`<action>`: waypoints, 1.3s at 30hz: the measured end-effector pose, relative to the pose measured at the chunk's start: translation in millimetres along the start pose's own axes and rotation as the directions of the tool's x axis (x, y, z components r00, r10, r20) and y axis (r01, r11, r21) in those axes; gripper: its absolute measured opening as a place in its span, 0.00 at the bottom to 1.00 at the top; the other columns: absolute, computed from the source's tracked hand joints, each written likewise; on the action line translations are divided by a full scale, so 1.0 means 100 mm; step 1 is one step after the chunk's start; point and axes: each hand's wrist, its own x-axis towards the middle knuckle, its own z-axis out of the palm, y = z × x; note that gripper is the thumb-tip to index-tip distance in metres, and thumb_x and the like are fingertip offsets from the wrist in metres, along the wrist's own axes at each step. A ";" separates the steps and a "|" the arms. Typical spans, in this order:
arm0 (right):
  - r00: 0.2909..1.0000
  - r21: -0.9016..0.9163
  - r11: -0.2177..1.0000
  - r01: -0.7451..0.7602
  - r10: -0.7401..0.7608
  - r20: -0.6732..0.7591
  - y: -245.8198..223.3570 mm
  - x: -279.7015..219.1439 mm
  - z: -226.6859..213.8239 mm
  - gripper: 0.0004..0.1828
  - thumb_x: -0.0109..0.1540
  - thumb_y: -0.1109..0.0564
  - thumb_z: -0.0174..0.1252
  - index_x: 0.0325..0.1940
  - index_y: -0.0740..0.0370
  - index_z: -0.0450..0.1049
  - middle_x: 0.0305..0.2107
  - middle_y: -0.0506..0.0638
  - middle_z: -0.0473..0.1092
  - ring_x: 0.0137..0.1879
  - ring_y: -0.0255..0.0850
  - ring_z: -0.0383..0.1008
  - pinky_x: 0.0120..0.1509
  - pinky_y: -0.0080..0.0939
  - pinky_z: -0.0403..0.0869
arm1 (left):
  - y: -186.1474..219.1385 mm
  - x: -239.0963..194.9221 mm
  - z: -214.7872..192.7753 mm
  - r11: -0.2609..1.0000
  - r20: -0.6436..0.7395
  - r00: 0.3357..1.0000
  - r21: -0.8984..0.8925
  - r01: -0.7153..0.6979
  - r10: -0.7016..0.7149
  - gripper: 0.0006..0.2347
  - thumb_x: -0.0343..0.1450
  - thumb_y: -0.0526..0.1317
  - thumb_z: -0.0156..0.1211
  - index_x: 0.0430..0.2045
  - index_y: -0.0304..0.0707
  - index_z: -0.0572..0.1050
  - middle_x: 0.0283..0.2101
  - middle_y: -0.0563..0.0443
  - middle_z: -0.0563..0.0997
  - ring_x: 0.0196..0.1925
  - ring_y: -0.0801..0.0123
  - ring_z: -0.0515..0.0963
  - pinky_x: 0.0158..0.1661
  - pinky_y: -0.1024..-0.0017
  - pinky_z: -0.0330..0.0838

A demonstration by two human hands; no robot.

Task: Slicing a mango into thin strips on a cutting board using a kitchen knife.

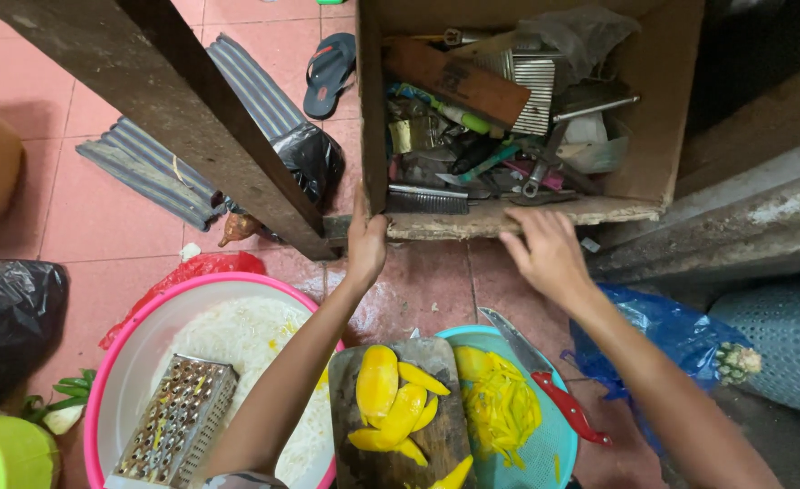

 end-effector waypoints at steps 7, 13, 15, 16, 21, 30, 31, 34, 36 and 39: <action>0.978 0.272 0.942 -0.197 0.171 0.118 0.28 0.21 -0.25 0.13 0.65 0.57 0.58 0.53 0.54 0.77 0.40 0.54 0.76 0.51 0.56 0.78 0.56 0.56 0.74 | -0.04 -0.08 -0.02 1.000 0.005 1.000 -0.012 -0.022 0.022 0.34 0.67 0.39 0.51 0.74 0.47 0.54 0.69 0.27 0.65 0.72 0.40 0.61 0.69 0.50 0.53; 0.916 0.235 0.905 -0.355 0.286 0.281 0.19 0.25 -0.39 0.11 0.64 0.59 0.59 0.50 0.55 0.78 0.38 0.53 0.77 0.50 0.56 0.78 0.55 0.55 0.75 | -0.06 -0.27 0.00 1.000 0.030 1.000 0.011 -0.002 0.002 0.35 0.67 0.39 0.52 0.74 0.50 0.51 0.69 0.29 0.66 0.71 0.39 0.62 0.68 0.48 0.56; 0.903 0.189 0.903 -0.385 0.327 0.278 0.32 0.18 -0.31 0.12 0.62 0.59 0.61 0.50 0.55 0.78 0.37 0.54 0.77 0.50 0.56 0.78 0.55 0.55 0.75 | -0.14 -0.18 -0.02 1.000 0.043 0.999 0.026 -0.013 0.012 0.35 0.67 0.40 0.53 0.74 0.51 0.52 0.69 0.29 0.66 0.71 0.39 0.62 0.68 0.48 0.56; 0.889 0.145 0.898 -0.415 0.366 0.275 0.37 0.14 -0.27 0.13 0.61 0.58 0.63 0.50 0.55 0.78 0.37 0.54 0.77 0.50 0.56 0.78 0.56 0.55 0.75 | -0.18 -0.15 -0.03 0.999 0.056 0.998 0.042 -0.022 0.020 0.35 0.67 0.41 0.53 0.74 0.52 0.52 0.69 0.29 0.66 0.72 0.40 0.62 0.68 0.49 0.55; 0.855 -0.079 0.881 -0.466 0.472 0.213 0.65 0.34 -0.34 0.23 0.60 0.55 0.67 0.58 0.62 0.74 0.43 0.61 0.72 0.53 0.61 0.75 0.54 0.61 0.75 | -0.15 -0.10 -0.05 0.996 0.069 0.994 0.020 -0.085 0.083 0.35 0.66 0.39 0.53 0.74 0.50 0.52 0.69 0.27 0.64 0.72 0.38 0.61 0.69 0.48 0.54; 0.693 -0.557 0.718 -0.417 0.647 0.317 1.16 0.59 0.01 0.23 0.61 0.40 0.64 0.47 0.61 0.82 0.36 0.59 0.78 0.46 0.56 0.81 0.41 0.60 0.79 | -0.10 -0.10 -0.07 0.996 0.082 0.993 0.019 -0.092 0.090 0.35 0.67 0.39 0.53 0.74 0.51 0.53 0.69 0.27 0.65 0.72 0.38 0.60 0.69 0.48 0.54; 0.680 -0.563 0.722 -0.403 0.648 0.343 1.25 0.53 0.09 0.22 0.60 0.42 0.64 0.44 0.64 0.84 0.34 0.62 0.80 0.44 0.59 0.82 0.39 0.61 0.79 | -0.10 -0.10 -0.07 0.996 0.084 0.992 0.013 -0.092 0.091 0.35 0.67 0.40 0.53 0.74 0.51 0.53 0.69 0.27 0.64 0.72 0.38 0.60 0.69 0.48 0.53; 0.586 -0.643 0.678 -0.356 0.698 0.412 1.34 0.54 0.20 0.26 0.60 0.39 0.63 0.45 0.65 0.84 0.37 0.64 0.81 0.48 0.59 0.82 0.42 0.61 0.79 | -0.09 -0.11 -0.07 0.995 0.080 0.992 0.024 -0.095 0.093 0.35 0.66 0.40 0.54 0.74 0.51 0.53 0.69 0.27 0.65 0.72 0.38 0.60 0.69 0.47 0.54; 0.615 -0.624 0.696 -0.354 0.676 0.405 1.42 0.51 0.27 0.26 0.60 0.38 0.62 0.44 0.65 0.85 0.36 0.63 0.81 0.47 0.59 0.82 0.42 0.60 0.79 | -0.12 -0.10 -0.07 0.995 0.084 0.992 0.033 -0.099 0.096 0.35 0.66 0.39 0.54 0.74 0.51 0.53 0.69 0.27 0.64 0.72 0.37 0.60 0.69 0.47 0.54; 0.662 -0.608 0.720 -0.333 0.638 0.393 1.42 0.48 0.29 0.24 0.62 0.39 0.60 0.42 0.63 0.85 0.35 0.61 0.82 0.47 0.57 0.82 0.42 0.58 0.79 | -0.12 -0.11 -0.07 0.994 0.086 0.992 0.037 -0.099 0.096 0.35 0.66 0.39 0.54 0.74 0.50 0.54 0.69 0.26 0.64 0.72 0.37 0.60 0.68 0.47 0.54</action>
